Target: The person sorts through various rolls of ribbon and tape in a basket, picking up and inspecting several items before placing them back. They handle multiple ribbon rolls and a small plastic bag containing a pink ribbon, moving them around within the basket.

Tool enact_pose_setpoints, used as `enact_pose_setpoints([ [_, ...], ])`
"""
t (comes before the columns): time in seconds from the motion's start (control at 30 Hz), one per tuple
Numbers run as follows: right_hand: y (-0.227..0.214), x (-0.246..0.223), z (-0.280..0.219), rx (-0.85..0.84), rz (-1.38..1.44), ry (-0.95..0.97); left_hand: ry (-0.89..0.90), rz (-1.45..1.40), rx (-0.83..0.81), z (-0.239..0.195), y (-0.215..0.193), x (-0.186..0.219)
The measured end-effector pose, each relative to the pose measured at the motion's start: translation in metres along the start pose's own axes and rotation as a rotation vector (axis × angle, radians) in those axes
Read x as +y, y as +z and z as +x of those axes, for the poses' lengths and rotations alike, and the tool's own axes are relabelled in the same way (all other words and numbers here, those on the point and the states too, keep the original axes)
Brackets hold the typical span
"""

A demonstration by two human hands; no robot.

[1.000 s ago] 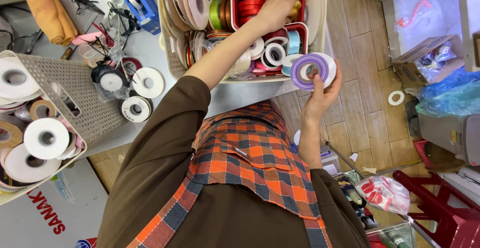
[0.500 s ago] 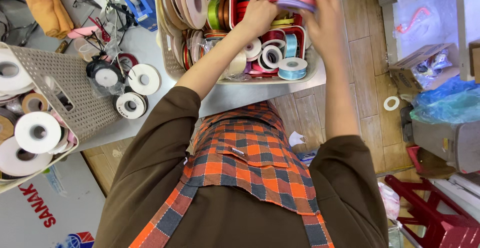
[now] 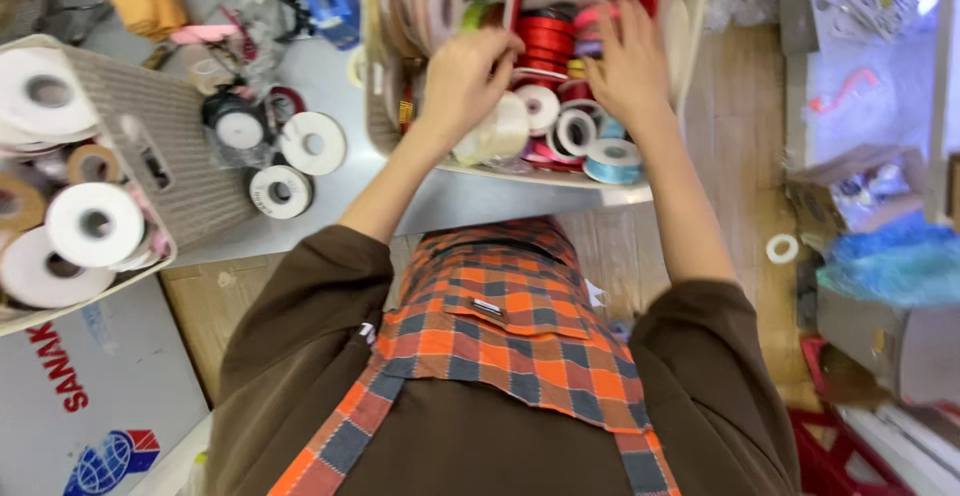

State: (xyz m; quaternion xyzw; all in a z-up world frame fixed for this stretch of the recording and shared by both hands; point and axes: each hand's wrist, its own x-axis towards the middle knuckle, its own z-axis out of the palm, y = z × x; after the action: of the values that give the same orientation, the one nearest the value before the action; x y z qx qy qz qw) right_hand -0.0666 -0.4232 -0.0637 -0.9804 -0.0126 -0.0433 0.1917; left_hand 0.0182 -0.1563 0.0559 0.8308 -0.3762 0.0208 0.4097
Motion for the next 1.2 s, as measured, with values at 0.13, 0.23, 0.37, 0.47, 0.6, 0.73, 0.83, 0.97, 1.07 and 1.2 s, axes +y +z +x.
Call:
enact_pose_setpoints([
  [0.13,0.007,-0.015,-0.016,-0.046,-0.02,-0.003,-0.06,0.009,0.116,-0.034,-0.041,0.006],
  [0.23,0.007,-0.009,-0.009,-0.219,-0.036,0.077,-0.118,-0.003,0.159,-0.058,-0.058,0.006],
  [0.37,0.005,-0.008,0.014,-0.282,-0.07,0.124,-0.249,-0.033,0.251,-0.096,-0.075,-0.01],
  [0.47,0.004,-0.016,0.013,-0.279,-0.026,0.127,-0.323,0.036,0.426,-0.131,-0.083,-0.047],
  [0.6,0.0,-0.029,-0.004,-0.31,-0.006,0.194,-0.635,0.528,0.167,-0.188,-0.093,-0.13],
  [0.73,-0.012,-0.046,-0.022,-0.152,0.163,0.16,-0.612,0.636,0.117,-0.246,-0.076,-0.177],
  [0.83,-0.029,-0.068,-0.033,0.023,0.252,0.076,-0.423,0.666,0.299,-0.268,-0.069,-0.179],
  [0.97,-0.052,-0.109,-0.041,0.209,0.287,0.0,-0.553,0.316,0.407,-0.251,-0.094,-0.156],
  [1.07,-0.042,-0.164,-0.036,0.142,0.738,0.099,-0.473,0.114,0.488,-0.231,-0.122,-0.114],
  [1.2,-0.026,-0.257,-0.026,-0.28,1.234,-0.094,-0.079,0.088,0.531,-0.215,-0.145,-0.04],
])
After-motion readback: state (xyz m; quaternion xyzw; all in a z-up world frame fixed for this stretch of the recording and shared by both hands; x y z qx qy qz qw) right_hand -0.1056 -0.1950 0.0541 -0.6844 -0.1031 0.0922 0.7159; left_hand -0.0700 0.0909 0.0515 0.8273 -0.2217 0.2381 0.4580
